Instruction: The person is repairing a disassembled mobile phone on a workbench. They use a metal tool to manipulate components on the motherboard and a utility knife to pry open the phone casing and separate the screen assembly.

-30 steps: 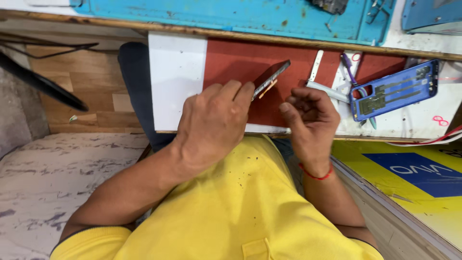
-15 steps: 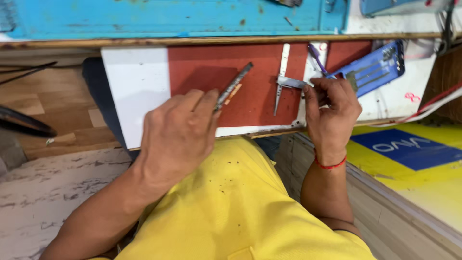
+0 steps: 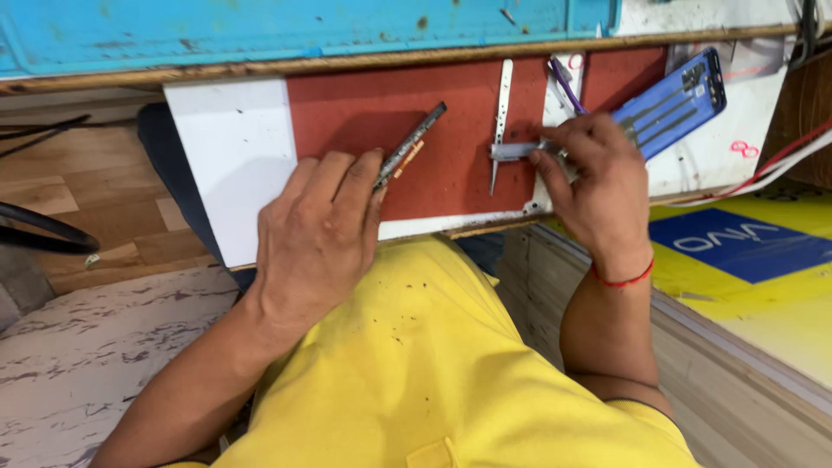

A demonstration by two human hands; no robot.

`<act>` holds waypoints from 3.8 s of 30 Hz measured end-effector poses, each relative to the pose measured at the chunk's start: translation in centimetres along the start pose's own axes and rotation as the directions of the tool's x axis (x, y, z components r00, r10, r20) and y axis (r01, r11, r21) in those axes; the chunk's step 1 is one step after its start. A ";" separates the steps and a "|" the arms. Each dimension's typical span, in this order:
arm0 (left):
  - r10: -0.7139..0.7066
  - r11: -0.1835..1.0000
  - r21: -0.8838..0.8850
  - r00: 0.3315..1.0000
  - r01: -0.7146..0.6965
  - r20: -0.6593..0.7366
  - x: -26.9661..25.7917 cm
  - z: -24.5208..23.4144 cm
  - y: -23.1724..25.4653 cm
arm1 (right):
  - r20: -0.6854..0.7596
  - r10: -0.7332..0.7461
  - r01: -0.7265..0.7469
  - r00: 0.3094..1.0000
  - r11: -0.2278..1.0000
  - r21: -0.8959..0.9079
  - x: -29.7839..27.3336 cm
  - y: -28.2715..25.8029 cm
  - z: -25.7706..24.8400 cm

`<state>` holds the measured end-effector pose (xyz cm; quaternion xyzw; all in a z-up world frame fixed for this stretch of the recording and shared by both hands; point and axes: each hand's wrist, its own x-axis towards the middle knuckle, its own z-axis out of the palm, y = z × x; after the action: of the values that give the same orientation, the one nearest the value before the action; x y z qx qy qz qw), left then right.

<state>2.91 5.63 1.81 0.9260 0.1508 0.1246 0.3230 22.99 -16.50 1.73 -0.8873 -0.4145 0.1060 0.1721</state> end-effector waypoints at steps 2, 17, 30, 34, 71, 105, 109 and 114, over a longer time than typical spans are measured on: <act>0.008 1.000 0.002 1.000 -0.008 -0.024 0.0 0.0 -0.1 | -0.027 -0.005 0.003 1.000 0.996 -0.084 0.4 -0.6 0.3; 0.067 0.997 -0.029 0.991 -0.070 -0.115 -1.3 1.8 -2.0 | -0.335 0.121 0.135 0.934 0.751 0.647 -0.8 -2.2 0.1; 0.177 0.982 -0.013 0.947 -0.188 -0.270 -1.9 2.9 -3.4 | -0.436 0.064 0.399 0.898 0.301 0.866 -2.3 -1.4 7.1; 0.145 0.980 -0.092 0.950 -0.177 -0.276 -1.9 3.0 -3.4 | -0.306 0.121 0.301 0.944 0.061 0.952 -2.5 -1.3 8.6; 0.263 0.943 0.252 0.952 -0.219 -0.159 -2.0 1.8 -2.5 | -0.356 0.034 0.312 0.934 0.409 0.858 -0.9 -4.1 7.9; 0.265 0.944 0.245 0.952 -0.223 -0.153 -2.1 2.6 -2.8 | -0.273 0.064 0.212 0.960 0.472 0.856 -1.5 -4.2 7.4; 0.260 0.945 0.242 0.955 -0.221 -0.145 -2.2 2.6 -2.7 | -0.282 0.046 0.221 0.958 0.506 0.834 -1.6 -3.9 7.4; 0.264 0.944 0.242 0.955 -0.226 -0.137 -2.2 2.6 -2.6 | -0.251 0.055 0.183 0.966 0.541 0.821 -1.6 -4.3 6.8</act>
<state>1.25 5.35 -2.14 0.9542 0.0738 0.2236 0.1847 16.74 -13.66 -2.71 -0.6867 -0.3210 0.1734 0.6288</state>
